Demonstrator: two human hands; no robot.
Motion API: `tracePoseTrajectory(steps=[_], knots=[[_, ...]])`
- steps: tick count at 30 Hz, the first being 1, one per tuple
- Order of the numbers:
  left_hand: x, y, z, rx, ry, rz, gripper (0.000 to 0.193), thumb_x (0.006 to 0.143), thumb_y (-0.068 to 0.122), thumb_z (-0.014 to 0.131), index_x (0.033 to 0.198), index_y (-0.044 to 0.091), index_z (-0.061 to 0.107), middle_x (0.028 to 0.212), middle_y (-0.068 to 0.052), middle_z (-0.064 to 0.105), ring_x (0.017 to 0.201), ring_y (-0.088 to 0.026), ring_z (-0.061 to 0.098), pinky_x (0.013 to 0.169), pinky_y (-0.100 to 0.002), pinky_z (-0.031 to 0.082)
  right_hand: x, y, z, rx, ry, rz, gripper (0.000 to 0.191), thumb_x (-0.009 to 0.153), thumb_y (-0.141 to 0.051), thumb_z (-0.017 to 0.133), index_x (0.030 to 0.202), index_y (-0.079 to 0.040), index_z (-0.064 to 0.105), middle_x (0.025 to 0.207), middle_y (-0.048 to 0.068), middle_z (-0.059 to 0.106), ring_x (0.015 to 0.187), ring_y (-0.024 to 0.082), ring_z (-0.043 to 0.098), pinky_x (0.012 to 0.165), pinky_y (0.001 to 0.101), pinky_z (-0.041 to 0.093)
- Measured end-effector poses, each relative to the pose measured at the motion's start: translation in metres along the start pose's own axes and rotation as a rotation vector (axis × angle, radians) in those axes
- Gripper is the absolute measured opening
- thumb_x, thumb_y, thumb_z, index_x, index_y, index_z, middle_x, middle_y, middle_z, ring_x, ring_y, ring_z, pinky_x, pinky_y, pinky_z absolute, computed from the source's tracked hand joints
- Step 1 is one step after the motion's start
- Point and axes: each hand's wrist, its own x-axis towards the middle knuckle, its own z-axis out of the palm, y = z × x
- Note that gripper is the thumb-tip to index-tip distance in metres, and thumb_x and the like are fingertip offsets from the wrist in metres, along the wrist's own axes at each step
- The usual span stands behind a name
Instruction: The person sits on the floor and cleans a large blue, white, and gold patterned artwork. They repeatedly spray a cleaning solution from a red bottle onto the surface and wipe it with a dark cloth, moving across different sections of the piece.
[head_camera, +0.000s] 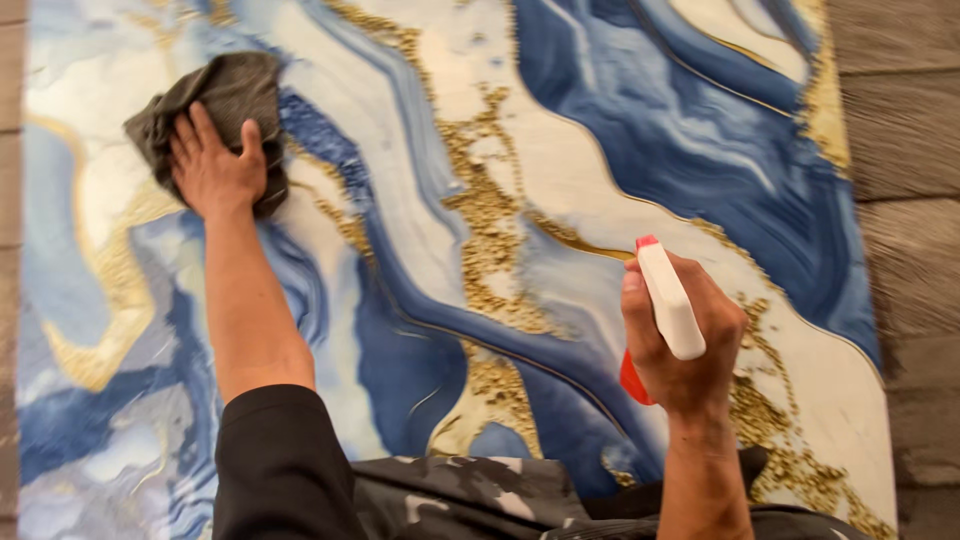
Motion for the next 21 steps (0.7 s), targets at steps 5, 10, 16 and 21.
tracePoseTrajectory(steps=[5, 10, 16, 21], knots=[[-0.015, -0.145, -0.042, 0.018, 0.041, -0.232, 0.090, 0.097, 0.070, 0.039, 0.166, 0.016, 0.019, 0.172, -0.013, 0.018, 0.158, -0.032, 0.013, 0.127, -0.046, 0.010, -0.001, -0.027, 0.032, 0.070, -0.137, -0.154, 0.015, 0.103, -0.014, 0.067, 0.113, -0.002, 0.070, 0.103, 0.010, 0.074, 0.088, 0.021, 0.074, 0.080, 0.0325, 0.058], [-0.021, -0.209, -0.055, 0.071, 0.102, -0.365, 0.088, 0.101, 0.067, 0.034, 0.164, 0.007, 0.019, 0.171, -0.017, 0.018, 0.159, -0.033, 0.012, 0.128, -0.046, 0.007, 0.008, -0.036, 0.062, 0.032, -0.160, -0.072, 0.017, 0.106, -0.018, 0.068, 0.108, -0.002, 0.073, 0.090, 0.008, 0.072, 0.077, 0.019, 0.072, 0.073, 0.0312, 0.055], [-0.033, -0.180, -0.038, 0.046, 0.137, -0.341, 0.087, 0.103, 0.060, 0.032, 0.164, 0.000, 0.016, 0.172, -0.022, 0.013, 0.160, -0.036, 0.005, 0.128, -0.050, 0.002, 0.032, -0.041, 0.086, 0.031, -0.095, -0.165, 0.020, 0.112, -0.018, 0.068, 0.113, 0.001, 0.073, 0.095, 0.011, 0.074, 0.082, 0.019, 0.074, 0.076, 0.0304, 0.057], [-0.075, -0.095, -0.012, 0.013, 0.130, -0.129, 0.086, 0.100, 0.057, 0.037, 0.163, 0.000, 0.020, 0.172, -0.021, 0.010, 0.160, -0.035, 0.001, 0.127, -0.051, 0.001, 0.056, -0.066, 0.090, 0.228, -0.143, -0.071, 0.020, 0.109, -0.019, 0.066, 0.115, 0.000, 0.072, 0.089, 0.008, 0.073, 0.067, 0.015, 0.068, 0.065, 0.0301, 0.055]])
